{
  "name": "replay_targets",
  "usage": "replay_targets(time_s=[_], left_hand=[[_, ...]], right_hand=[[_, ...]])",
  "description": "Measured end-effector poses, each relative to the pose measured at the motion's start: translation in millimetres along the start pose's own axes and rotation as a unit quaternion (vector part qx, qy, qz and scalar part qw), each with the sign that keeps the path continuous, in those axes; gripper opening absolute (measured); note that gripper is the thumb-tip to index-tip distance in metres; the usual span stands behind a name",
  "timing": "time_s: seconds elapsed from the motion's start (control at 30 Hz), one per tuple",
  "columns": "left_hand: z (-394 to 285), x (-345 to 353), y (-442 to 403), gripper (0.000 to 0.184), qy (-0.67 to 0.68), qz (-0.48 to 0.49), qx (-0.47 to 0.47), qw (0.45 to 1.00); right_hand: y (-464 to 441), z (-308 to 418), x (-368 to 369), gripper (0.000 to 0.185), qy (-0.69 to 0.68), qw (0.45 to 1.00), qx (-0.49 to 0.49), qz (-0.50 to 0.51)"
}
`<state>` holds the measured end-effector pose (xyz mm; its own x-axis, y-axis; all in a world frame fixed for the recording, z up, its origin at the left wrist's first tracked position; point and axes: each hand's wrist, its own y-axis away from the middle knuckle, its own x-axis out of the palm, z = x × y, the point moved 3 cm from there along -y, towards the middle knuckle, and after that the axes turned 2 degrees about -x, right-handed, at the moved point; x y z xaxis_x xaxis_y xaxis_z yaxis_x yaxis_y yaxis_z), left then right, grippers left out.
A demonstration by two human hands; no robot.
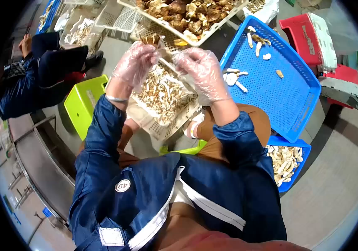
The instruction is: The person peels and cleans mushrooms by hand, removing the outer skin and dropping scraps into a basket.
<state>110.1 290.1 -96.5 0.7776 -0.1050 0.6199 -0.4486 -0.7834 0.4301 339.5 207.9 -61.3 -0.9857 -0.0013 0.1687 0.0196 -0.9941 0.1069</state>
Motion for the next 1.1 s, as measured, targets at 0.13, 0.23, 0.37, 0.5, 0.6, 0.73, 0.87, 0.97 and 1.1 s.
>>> replay_targets(time_s=[0.13, 0.23, 0.37, 0.5, 0.6, 0.73, 0.87, 0.97, 1.1], left_hand=[[24.3, 19.5, 84.4, 0.018, -0.083, -0.074, 0.079, 0.991], [34.2, 49.6, 134.1, 0.049, -0.15, -0.087, 0.135, 0.975], [32.1, 57.6, 185.4, 0.052, -0.102, -0.056, 0.15, 0.982], [26.9, 53.9, 220.6, 0.048, -0.151, -0.048, 0.165, 0.973], [29.2, 38.9, 238.3, 0.045, -0.159, -0.086, 0.202, 0.963], [31.8, 34.9, 256.0, 0.046, -0.198, -0.125, 0.286, 0.929], [39.9, 32.0, 259.7, 0.046, -0.212, -0.127, 0.382, 0.891], [37.7, 32.1, 263.2, 0.047, -0.277, -0.11, 0.427, 0.853], [38.0, 28.8, 264.1, 0.044, -0.288, -0.128, 0.433, 0.844]], right_hand=[[25.3, 3.4, 39.8, 0.026, -0.121, 0.99, 0.005, 0.076], [51.2, 4.7, 65.8, 0.029, -0.192, 0.975, 0.05, 0.096], [70.7, 15.6, 75.1, 0.03, -0.156, 0.977, 0.038, 0.138], [94.3, 25.7, 89.5, 0.03, -0.187, 0.963, 0.05, 0.186], [105.7, 40.6, 96.8, 0.029, -0.121, 0.97, 0.048, 0.205], [125.6, 51.7, 113.3, 0.026, -0.121, 0.973, 0.073, 0.18], [133.9, 61.8, 123.6, 0.023, -0.025, 0.99, -0.015, 0.137], [136.5, 68.6, 127.3, 0.021, 0.023, 0.99, -0.029, 0.139], [135.0, 62.3, 128.7, 0.021, -0.024, 0.991, -0.023, 0.13]])
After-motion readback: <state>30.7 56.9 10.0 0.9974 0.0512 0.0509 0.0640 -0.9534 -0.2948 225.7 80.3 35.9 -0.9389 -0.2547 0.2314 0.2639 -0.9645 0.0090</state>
